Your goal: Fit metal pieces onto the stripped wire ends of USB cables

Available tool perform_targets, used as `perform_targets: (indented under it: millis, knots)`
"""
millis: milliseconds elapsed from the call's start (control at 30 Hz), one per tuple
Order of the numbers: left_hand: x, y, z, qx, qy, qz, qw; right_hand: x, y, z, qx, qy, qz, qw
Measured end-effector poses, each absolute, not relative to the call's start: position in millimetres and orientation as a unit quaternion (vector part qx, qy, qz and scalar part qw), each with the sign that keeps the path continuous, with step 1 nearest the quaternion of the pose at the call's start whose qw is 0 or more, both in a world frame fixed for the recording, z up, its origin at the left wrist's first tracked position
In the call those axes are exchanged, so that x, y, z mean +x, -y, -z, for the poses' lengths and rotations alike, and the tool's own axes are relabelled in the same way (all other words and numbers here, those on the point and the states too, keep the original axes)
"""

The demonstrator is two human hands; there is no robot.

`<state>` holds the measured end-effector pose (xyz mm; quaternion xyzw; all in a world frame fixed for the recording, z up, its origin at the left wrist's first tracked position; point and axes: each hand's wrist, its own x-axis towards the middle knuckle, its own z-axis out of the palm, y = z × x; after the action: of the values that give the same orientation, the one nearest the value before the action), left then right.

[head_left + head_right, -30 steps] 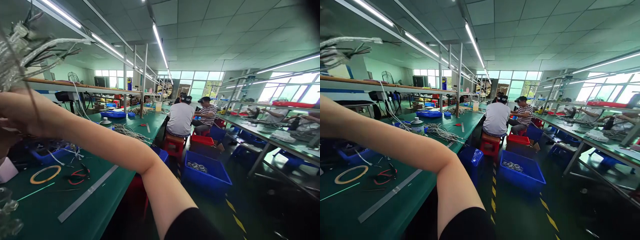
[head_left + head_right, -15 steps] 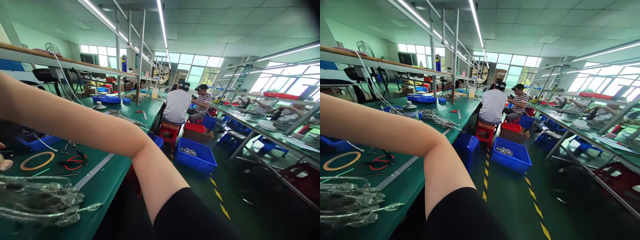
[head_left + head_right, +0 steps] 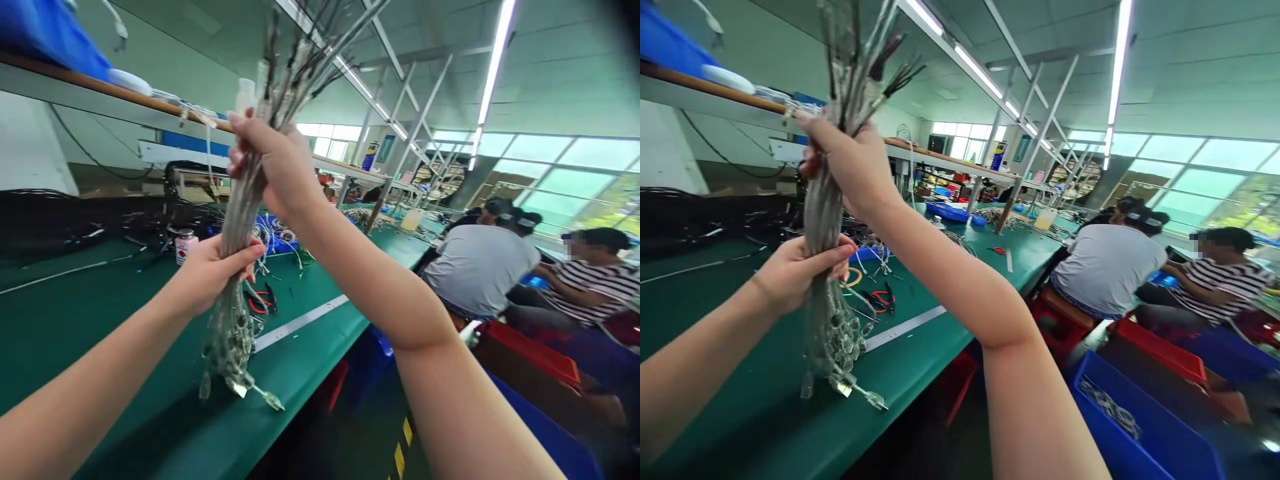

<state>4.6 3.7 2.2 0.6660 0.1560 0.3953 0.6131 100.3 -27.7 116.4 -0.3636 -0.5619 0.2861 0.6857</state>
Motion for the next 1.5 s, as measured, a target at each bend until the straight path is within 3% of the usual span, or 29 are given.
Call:
perform_targets:
  millis: [133,300,800,967,1167,1300,1500]
  knots:
    - [2.4,-11.5,-17.8,0.729,-0.120,-0.328,0.588,99.4,20.6,-154.9,-0.253,0.580,-0.215,0.744]
    - [-8.9,-17.1,-22.5,0.737,-0.113,-0.340,0.573,91.5,31.6,-193.9,-0.265,0.605,-0.213,0.720]
    - [6.1,-20.1,-6.6,0.631,-0.073,-0.437,0.637,129.7,28.4,-128.9,-0.324,0.700,-0.293,0.565]
    - [13.6,-18.8,-6.3,0.634,-0.056,-0.424,0.644,136.4,29.0,-99.7,-0.357,0.640,-0.389,0.558]
    - [13.1,-21.0,-9.5,0.650,-0.051,-0.369,0.662,119.2,20.5,-111.6,-0.315,0.586,-0.417,0.619]
    - [9.2,-20.0,-8.8,0.652,-0.046,-0.337,0.678,121.3,23.0,-121.9,-0.334,0.581,-0.391,0.631]
    - [7.4,-17.7,-3.3,0.628,-0.054,-0.380,0.677,149.4,41.2,-121.0,-0.481,0.658,-0.255,0.520]
